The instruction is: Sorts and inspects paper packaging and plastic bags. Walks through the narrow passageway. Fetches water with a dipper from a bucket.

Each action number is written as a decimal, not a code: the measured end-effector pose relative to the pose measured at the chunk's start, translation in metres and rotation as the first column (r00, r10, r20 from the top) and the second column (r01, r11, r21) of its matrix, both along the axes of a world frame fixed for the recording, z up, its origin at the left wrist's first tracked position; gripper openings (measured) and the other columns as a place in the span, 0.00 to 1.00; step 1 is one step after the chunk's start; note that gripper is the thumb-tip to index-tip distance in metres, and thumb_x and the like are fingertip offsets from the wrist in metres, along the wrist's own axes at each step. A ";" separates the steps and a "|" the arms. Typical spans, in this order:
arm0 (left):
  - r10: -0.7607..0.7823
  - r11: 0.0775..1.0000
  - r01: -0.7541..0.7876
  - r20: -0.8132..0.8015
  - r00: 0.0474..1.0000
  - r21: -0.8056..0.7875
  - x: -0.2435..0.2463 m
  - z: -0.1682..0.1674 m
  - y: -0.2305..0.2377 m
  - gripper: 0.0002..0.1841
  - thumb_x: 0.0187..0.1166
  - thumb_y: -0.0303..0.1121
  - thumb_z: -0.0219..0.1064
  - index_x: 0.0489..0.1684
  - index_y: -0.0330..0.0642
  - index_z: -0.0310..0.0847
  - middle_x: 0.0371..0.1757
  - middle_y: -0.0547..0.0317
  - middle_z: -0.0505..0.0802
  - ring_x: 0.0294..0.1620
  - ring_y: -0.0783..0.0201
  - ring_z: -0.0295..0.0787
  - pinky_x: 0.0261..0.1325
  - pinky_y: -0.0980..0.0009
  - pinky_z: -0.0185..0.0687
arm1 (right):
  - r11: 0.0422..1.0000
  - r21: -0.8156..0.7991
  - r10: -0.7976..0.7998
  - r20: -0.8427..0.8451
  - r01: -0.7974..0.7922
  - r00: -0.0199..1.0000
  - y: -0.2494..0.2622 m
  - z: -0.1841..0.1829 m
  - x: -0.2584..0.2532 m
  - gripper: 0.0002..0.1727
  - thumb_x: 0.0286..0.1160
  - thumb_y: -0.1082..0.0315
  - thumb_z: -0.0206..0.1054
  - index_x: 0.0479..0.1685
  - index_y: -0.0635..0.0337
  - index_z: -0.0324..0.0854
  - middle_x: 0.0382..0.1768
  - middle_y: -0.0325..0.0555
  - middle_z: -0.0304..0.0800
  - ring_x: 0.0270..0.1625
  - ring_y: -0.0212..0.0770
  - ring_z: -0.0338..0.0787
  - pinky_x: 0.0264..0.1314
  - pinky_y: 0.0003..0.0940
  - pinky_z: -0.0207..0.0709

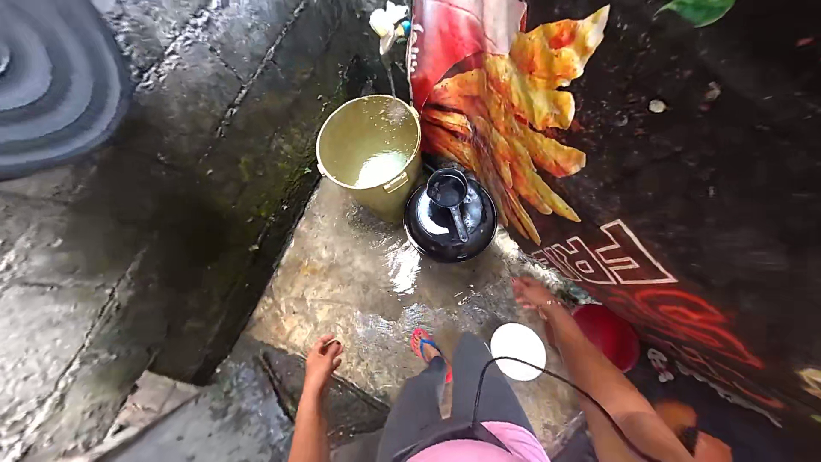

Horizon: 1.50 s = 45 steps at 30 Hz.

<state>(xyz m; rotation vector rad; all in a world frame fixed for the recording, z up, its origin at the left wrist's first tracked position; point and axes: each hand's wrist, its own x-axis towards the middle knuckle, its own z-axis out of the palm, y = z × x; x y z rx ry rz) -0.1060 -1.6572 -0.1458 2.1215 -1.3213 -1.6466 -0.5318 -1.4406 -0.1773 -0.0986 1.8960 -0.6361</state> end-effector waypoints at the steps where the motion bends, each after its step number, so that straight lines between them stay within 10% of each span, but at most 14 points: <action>1: -0.053 0.998 0.052 0.013 0.999 0.036 -0.008 -0.004 -0.010 0.22 0.88 0.21 0.56 0.80 0.28 0.65 0.73 0.29 0.80 0.66 0.46 0.83 0.62 0.53 0.81 | 0.999 -0.035 0.013 -0.024 -0.014 1.000 -0.026 -0.004 -0.011 0.28 0.97 0.56 0.48 0.84 0.67 0.65 0.76 0.71 0.76 0.70 0.65 0.84 0.71 0.58 0.76; 12: -0.182 0.968 0.165 0.078 0.980 0.191 -0.119 -0.067 -0.112 0.20 0.89 0.22 0.55 0.77 0.27 0.68 0.72 0.32 0.81 0.66 0.48 0.83 0.64 0.54 0.81 | 0.974 -0.168 -0.138 0.079 0.150 0.987 -0.212 -0.127 -0.084 0.37 0.88 0.53 0.63 0.88 0.66 0.60 0.79 0.69 0.74 0.77 0.62 0.78 0.79 0.57 0.70; 16: -0.202 0.960 0.197 0.006 0.979 0.197 -0.168 -0.083 -0.141 0.19 0.89 0.22 0.54 0.77 0.27 0.68 0.71 0.35 0.82 0.65 0.51 0.84 0.63 0.58 0.83 | 0.975 -0.145 -0.125 0.269 0.168 0.955 -0.239 -0.135 -0.082 0.28 0.92 0.59 0.59 0.84 0.63 0.62 0.46 0.54 0.89 0.35 0.40 0.90 0.41 0.34 0.85; 21: -0.260 0.936 0.269 -0.068 0.963 0.228 -0.220 -0.101 -0.175 0.21 0.88 0.21 0.52 0.79 0.28 0.67 0.73 0.36 0.81 0.66 0.53 0.84 0.64 0.59 0.82 | 0.951 -0.240 -0.125 0.278 0.195 0.952 -0.243 -0.144 -0.080 0.21 0.85 0.74 0.62 0.75 0.66 0.69 0.19 0.33 0.72 0.14 0.26 0.71 0.19 0.21 0.73; 26: -0.226 0.945 0.244 -0.103 0.969 0.219 -0.257 -0.131 -0.208 0.19 0.89 0.21 0.51 0.77 0.28 0.68 0.70 0.38 0.83 0.61 0.56 0.85 0.60 0.62 0.82 | 0.987 -0.159 0.052 0.172 -0.024 0.984 -0.259 -0.112 -0.061 0.23 0.81 0.73 0.67 0.73 0.69 0.71 0.23 0.38 0.76 0.15 0.26 0.69 0.19 0.22 0.69; 34: -0.169 0.964 0.163 0.014 0.985 0.210 -0.261 -0.192 -0.242 0.20 0.90 0.23 0.52 0.79 0.29 0.68 0.67 0.34 0.83 0.54 0.53 0.84 0.57 0.59 0.81 | 0.914 -0.085 0.406 0.141 -0.398 0.903 -0.308 -0.062 0.004 0.31 0.84 0.65 0.68 0.83 0.68 0.66 0.48 0.61 0.87 0.36 0.48 0.86 0.47 0.45 0.81; 37: -0.121 0.982 0.108 0.076 0.990 0.156 -0.246 -0.184 -0.253 0.18 0.87 0.22 0.57 0.72 0.23 0.71 0.56 0.36 0.86 0.46 0.57 0.86 0.54 0.62 0.84 | 0.931 -0.187 0.351 0.232 -0.312 0.907 -0.319 -0.062 0.017 0.28 0.82 0.67 0.69 0.79 0.67 0.69 0.32 0.48 0.82 0.23 0.35 0.77 0.30 0.32 0.76; 41: 0.136 0.981 -0.132 -0.015 0.991 0.143 -0.222 -0.167 -0.257 0.09 0.92 0.30 0.54 0.43 0.35 0.77 0.18 0.65 0.81 0.13 0.76 0.73 0.19 0.80 0.72 | 0.965 -0.243 0.203 0.439 -0.102 0.875 -0.335 -0.061 0.028 0.22 0.82 0.73 0.67 0.73 0.68 0.71 0.18 0.34 0.72 0.13 0.26 0.70 0.18 0.21 0.70; 45: 0.214 0.900 0.042 -0.522 0.826 0.435 -0.200 -0.137 -0.230 0.46 0.84 0.68 0.32 0.89 0.36 0.45 0.72 0.42 0.83 0.66 0.51 0.86 0.62 0.53 0.84 | 0.966 -0.259 0.148 0.491 -0.018 0.858 -0.344 -0.073 0.047 0.16 0.82 0.72 0.66 0.64 0.68 0.73 0.16 0.33 0.71 0.12 0.25 0.71 0.17 0.20 0.71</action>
